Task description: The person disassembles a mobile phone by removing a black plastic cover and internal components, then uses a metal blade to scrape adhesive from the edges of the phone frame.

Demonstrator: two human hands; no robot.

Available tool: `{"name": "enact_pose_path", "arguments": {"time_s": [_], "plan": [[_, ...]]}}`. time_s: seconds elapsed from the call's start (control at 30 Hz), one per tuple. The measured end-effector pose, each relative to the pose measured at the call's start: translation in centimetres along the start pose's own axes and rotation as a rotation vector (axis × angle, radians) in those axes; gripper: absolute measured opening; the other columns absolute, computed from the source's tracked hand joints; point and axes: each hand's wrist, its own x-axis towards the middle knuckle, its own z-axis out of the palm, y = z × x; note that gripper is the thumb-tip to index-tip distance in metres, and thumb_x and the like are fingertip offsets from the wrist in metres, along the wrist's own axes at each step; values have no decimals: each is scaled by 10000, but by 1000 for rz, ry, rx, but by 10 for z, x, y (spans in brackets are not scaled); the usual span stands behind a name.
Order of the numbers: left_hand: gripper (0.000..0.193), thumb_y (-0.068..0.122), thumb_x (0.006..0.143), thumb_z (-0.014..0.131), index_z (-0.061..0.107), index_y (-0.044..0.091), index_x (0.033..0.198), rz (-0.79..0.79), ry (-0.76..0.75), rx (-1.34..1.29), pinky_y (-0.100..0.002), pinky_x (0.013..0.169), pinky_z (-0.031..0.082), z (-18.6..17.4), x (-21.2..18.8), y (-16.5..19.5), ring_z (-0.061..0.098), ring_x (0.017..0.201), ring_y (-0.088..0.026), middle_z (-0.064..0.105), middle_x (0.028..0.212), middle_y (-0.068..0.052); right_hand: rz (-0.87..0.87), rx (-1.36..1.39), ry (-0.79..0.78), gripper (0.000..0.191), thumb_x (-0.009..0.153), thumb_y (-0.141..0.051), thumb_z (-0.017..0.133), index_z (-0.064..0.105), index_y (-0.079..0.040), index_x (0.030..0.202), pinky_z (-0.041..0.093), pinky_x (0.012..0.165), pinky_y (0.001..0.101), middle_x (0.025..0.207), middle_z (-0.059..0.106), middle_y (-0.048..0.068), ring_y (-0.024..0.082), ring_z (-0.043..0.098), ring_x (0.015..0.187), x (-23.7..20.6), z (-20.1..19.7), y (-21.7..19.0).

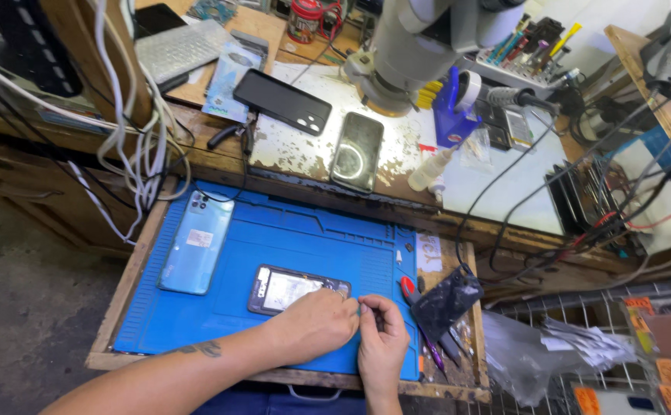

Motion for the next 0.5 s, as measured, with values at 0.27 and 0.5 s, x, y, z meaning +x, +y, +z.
{"name": "enact_pose_path", "arguments": {"time_s": [0.27,0.5], "plan": [[99,143,791,628,634,45,787,-8,-35,0,-416,631,525,15,0,-11,651,739,-285,618,783,-123,-32,148,117,107,984,16,641,641,12,1091,502,702,229,1035,688,57,71,588,781,-7,-2,-6],[126,138,787,683,611,34,796,-128,72,-200,-430,700,514,9,-6,-16,625,757,-312,599,805,-141,44,197,150,90,984,2,652,633,-6,1072,521,690,229,1038,710,76,67,595,752,-13,-5,-13]]}}
